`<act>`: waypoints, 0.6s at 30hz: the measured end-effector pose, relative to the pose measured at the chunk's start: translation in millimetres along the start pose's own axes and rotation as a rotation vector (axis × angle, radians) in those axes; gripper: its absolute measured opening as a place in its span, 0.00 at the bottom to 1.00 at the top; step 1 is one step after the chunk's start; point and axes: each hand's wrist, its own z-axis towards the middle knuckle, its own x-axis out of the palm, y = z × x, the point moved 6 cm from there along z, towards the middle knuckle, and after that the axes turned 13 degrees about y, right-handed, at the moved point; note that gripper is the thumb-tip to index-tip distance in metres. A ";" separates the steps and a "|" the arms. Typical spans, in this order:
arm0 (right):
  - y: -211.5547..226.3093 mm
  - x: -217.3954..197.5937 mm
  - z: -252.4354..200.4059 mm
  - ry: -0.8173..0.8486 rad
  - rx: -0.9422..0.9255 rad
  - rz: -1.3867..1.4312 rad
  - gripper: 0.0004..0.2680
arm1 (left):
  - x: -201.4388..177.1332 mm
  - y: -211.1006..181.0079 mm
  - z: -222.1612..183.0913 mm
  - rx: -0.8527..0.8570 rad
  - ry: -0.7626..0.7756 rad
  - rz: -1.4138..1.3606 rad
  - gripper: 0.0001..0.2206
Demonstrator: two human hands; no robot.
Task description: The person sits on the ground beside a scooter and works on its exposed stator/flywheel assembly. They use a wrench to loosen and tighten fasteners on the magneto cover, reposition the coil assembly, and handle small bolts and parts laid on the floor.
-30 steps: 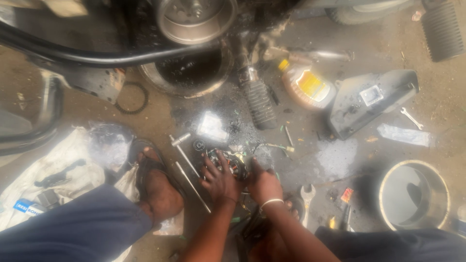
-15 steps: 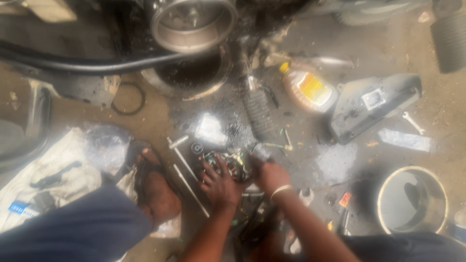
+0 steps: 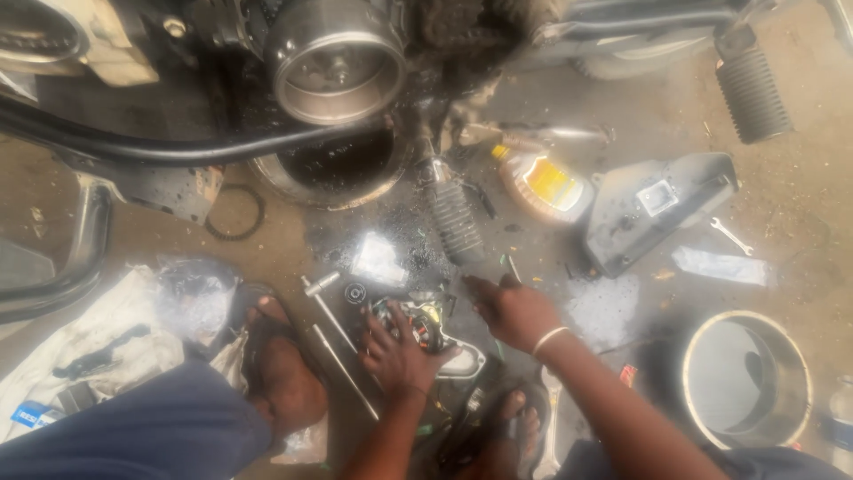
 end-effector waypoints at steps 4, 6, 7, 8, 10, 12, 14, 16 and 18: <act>10.6 -5.3 -22.3 0.063 -0.009 -0.087 0.19 | -7.8 -4.6 7.0 0.157 0.052 0.125 0.70; 8.2 17.4 -26.7 0.110 0.047 -0.079 0.17 | -0.9 -3.4 3.8 0.169 0.047 0.129 0.70; 5.8 25.0 -23.1 0.131 0.094 -0.072 0.16 | -4.6 -5.0 7.2 0.183 0.015 0.135 0.70; -0.4 35.9 -22.5 0.130 0.092 -0.078 0.16 | -6.6 -5.5 10.7 0.182 0.013 0.129 0.70; -16.5 66.1 -30.1 0.163 0.126 0.018 0.17 | -2.3 -3.8 9.8 0.193 0.004 0.135 0.70; -12.4 59.6 -36.1 0.133 0.103 0.042 0.18 | -6.9 -3.1 8.5 0.191 0.000 0.133 0.71; -15.4 61.5 -38.9 0.114 0.096 0.068 0.19 | -4.1 -3.9 7.3 0.198 0.014 0.133 0.71; -21.5 69.2 -28.6 0.117 0.106 0.072 0.18 | -2.4 -4.3 12.5 0.224 0.050 0.110 0.71; -39.6 99.5 1.8 0.117 0.141 0.007 0.13 | -6.2 -7.5 13.5 0.223 0.050 0.084 0.71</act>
